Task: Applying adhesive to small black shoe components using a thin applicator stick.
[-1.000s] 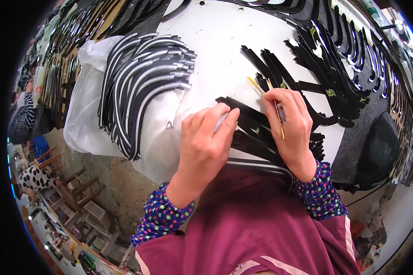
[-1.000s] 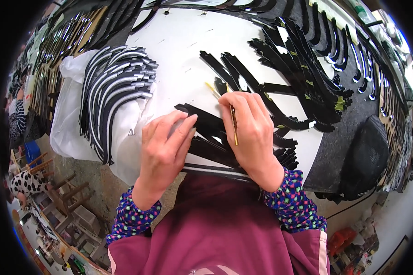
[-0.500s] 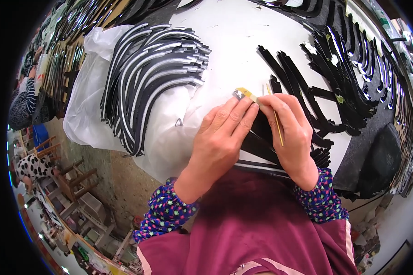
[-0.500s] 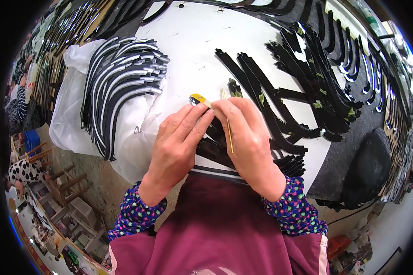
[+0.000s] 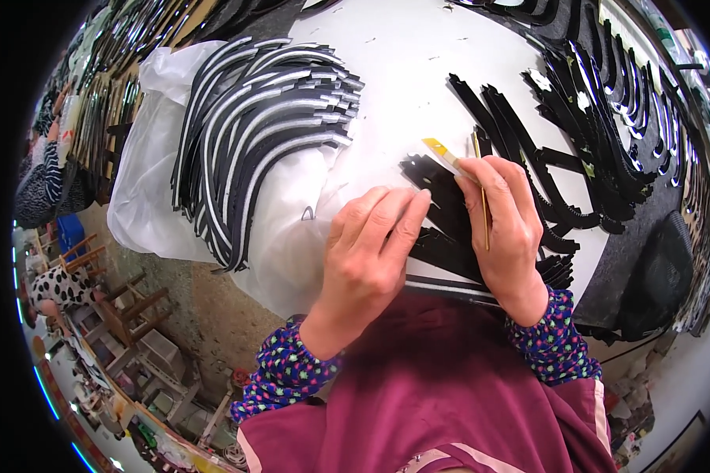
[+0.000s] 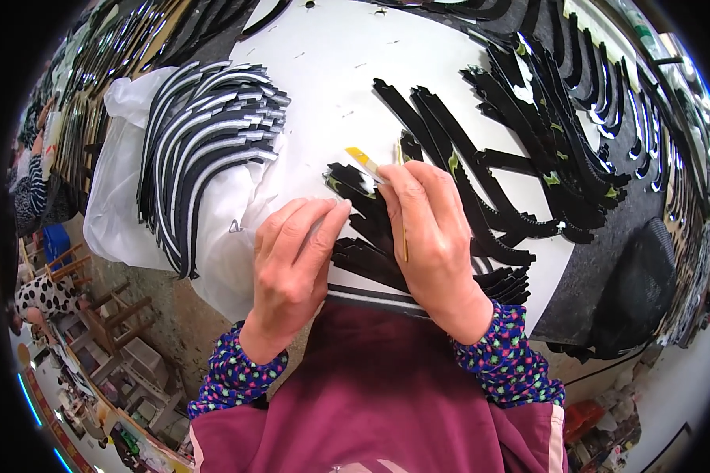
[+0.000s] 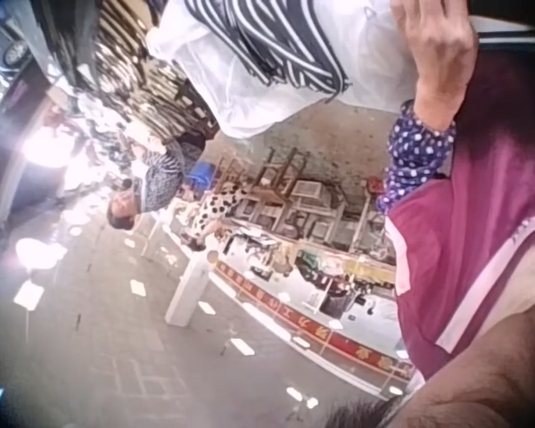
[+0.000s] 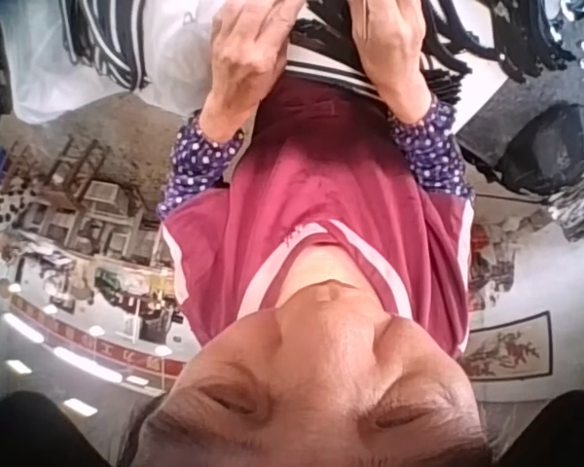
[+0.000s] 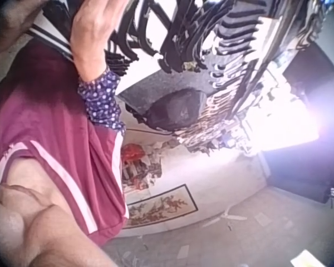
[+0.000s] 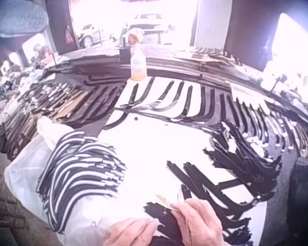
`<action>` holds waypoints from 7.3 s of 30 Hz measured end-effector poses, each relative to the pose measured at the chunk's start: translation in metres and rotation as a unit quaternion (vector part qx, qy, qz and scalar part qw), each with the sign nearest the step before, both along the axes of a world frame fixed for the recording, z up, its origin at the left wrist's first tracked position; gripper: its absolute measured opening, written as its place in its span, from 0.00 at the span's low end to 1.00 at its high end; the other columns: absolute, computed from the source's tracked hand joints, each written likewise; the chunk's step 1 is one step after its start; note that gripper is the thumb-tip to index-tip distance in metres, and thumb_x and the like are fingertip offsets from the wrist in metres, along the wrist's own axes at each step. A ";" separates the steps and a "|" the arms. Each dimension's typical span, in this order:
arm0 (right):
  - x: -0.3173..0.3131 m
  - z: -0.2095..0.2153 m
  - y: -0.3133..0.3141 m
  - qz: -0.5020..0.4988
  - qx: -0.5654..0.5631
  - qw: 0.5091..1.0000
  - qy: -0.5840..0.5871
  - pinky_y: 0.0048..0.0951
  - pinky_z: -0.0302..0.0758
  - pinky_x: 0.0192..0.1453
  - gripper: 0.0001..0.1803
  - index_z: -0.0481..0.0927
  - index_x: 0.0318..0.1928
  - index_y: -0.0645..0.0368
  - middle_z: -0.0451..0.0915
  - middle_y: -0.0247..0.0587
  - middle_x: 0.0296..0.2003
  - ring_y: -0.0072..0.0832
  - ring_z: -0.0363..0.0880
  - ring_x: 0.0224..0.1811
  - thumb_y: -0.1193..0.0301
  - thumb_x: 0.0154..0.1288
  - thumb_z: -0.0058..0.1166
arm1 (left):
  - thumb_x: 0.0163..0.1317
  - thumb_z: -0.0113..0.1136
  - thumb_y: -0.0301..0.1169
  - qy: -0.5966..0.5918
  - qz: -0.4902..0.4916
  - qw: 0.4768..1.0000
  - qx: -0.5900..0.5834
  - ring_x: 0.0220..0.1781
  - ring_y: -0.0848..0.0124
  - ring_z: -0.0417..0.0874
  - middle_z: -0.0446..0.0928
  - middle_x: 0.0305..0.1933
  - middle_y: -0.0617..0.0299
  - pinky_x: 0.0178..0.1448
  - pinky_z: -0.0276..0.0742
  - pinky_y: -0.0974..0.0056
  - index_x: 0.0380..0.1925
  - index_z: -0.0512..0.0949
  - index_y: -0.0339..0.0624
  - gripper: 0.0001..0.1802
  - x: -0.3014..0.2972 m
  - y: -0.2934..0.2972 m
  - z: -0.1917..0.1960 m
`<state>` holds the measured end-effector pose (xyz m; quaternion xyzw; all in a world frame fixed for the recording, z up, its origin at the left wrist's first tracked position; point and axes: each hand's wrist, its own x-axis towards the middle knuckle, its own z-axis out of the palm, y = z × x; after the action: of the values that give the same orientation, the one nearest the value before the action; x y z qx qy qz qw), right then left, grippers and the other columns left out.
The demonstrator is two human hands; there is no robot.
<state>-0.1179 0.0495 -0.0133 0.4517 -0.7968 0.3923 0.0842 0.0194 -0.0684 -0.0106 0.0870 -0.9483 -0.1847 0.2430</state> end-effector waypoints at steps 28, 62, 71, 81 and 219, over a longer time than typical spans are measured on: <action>0.002 0.001 0.004 0.005 0.009 0.999 -0.030 0.36 0.79 0.48 0.11 0.82 0.50 0.65 0.81 0.47 0.43 0.40 0.82 0.44 0.82 0.68 0.60 | 0.58 0.60 0.31 0.065 -0.084 0.990 -0.093 0.49 0.70 0.78 0.76 0.46 0.64 0.60 0.73 0.58 0.36 0.79 0.47 0.06 -0.030 -0.015 -0.019; 0.002 0.012 0.005 -0.011 0.023 0.998 -0.063 0.37 0.79 0.49 0.11 0.83 0.47 0.67 0.81 0.51 0.41 0.44 0.82 0.43 0.86 0.64 0.61 | 0.61 0.56 0.30 -0.040 0.017 0.998 -0.043 0.51 0.72 0.75 0.75 0.56 0.64 0.64 0.65 0.58 0.62 0.79 0.45 0.26 -0.001 0.006 -0.006; -0.005 0.014 0.000 0.037 -0.015 0.995 -0.089 0.32 0.79 0.40 0.13 0.84 0.45 0.67 0.81 0.48 0.38 0.39 0.81 0.36 0.88 0.59 0.64 | 0.64 0.55 0.29 -0.085 0.069 0.987 -0.116 0.54 0.74 0.72 0.76 0.61 0.71 0.67 0.63 0.60 0.61 0.81 0.51 0.24 0.004 0.005 -0.008; -0.004 0.008 0.001 0.068 0.021 0.997 -0.021 0.34 0.76 0.36 0.16 0.83 0.46 0.68 0.79 0.46 0.37 0.39 0.78 0.34 0.87 0.54 0.66 | 0.64 0.55 0.28 -0.088 0.087 0.989 -0.086 0.52 0.73 0.72 0.76 0.62 0.68 0.66 0.63 0.61 0.61 0.81 0.50 0.24 0.002 0.008 -0.009; -0.008 0.009 0.020 0.081 0.066 0.993 0.052 0.34 0.78 0.35 0.19 0.82 0.46 0.70 0.77 0.46 0.38 0.38 0.78 0.35 0.85 0.51 0.64 | 0.62 0.61 0.24 -0.069 0.087 0.993 0.034 0.49 0.67 0.71 0.78 0.65 0.67 0.59 0.64 0.63 0.55 0.81 0.45 0.20 -0.008 0.010 -0.008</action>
<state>-0.1260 0.0695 -0.0038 0.5391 -0.7764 0.3203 0.0633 0.0116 -0.0583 -0.0188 0.1902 -0.9449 -0.1881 0.1887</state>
